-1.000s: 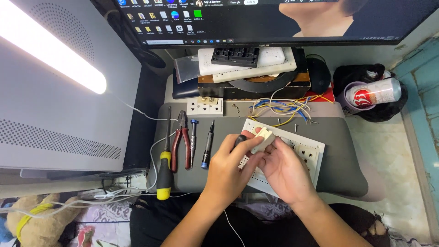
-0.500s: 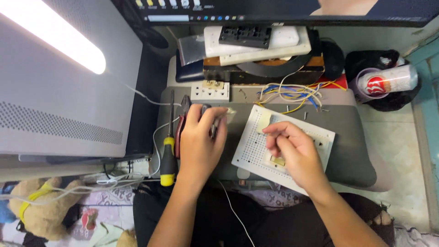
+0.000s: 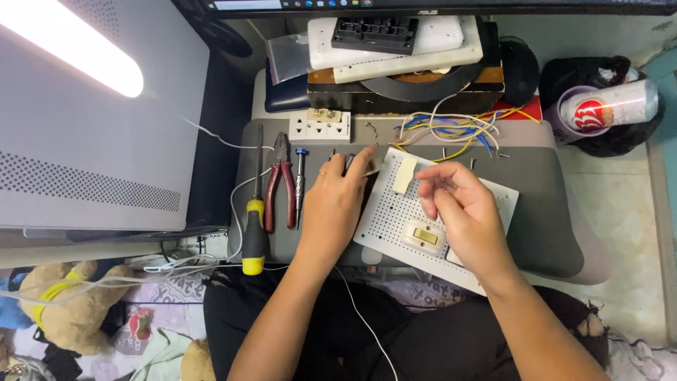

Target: The person uses a screwdriver to tighten screws on a white electrical panel containing switches and sockets. They then lift the panel to inspect the wiring and components, and finally use a small black tool to adjust parts on the panel.

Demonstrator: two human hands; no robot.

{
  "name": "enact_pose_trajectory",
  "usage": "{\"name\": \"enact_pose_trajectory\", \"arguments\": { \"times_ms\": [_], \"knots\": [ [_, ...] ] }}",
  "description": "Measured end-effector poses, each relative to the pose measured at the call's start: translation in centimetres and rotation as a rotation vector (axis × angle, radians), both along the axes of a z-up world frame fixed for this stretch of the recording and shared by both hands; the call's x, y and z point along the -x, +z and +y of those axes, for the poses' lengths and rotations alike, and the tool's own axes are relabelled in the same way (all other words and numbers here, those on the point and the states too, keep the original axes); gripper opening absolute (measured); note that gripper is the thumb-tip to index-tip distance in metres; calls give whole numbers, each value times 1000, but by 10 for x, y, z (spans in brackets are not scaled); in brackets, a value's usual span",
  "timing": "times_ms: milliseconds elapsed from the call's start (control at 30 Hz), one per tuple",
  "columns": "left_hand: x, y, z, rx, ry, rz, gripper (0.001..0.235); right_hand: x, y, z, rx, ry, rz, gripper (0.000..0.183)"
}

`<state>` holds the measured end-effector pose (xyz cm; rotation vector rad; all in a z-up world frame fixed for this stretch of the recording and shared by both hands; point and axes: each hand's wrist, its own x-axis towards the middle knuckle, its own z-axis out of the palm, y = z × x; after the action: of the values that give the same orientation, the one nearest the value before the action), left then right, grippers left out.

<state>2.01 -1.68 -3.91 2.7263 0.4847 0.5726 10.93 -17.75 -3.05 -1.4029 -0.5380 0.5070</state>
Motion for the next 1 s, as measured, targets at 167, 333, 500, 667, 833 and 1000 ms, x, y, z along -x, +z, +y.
{"name": "enact_pose_trajectory", "arguments": {
  "times_ms": [167,333,500,667,833,1000],
  "knots": [
    [-2,-7,13,-22,13,21,45,-8,-2,0,-39,-28,51,33],
    [-9,-1,28,-28,38,10,48,-10,-4,-3,-140,-9,208,32],
    [-10,6,36,-60,105,-20,44,-11,0,-6,-99,-14,177,29],
    [-4,2,35,-52,130,40,53,-11,5,-7,-67,-20,107,27],
    [-5,-9,39,-79,134,81,42,-11,2,-6,-60,-30,80,26],
    [-3,-4,36,4,173,132,54,-10,3,-4,-27,-35,61,26]
  ]
}}
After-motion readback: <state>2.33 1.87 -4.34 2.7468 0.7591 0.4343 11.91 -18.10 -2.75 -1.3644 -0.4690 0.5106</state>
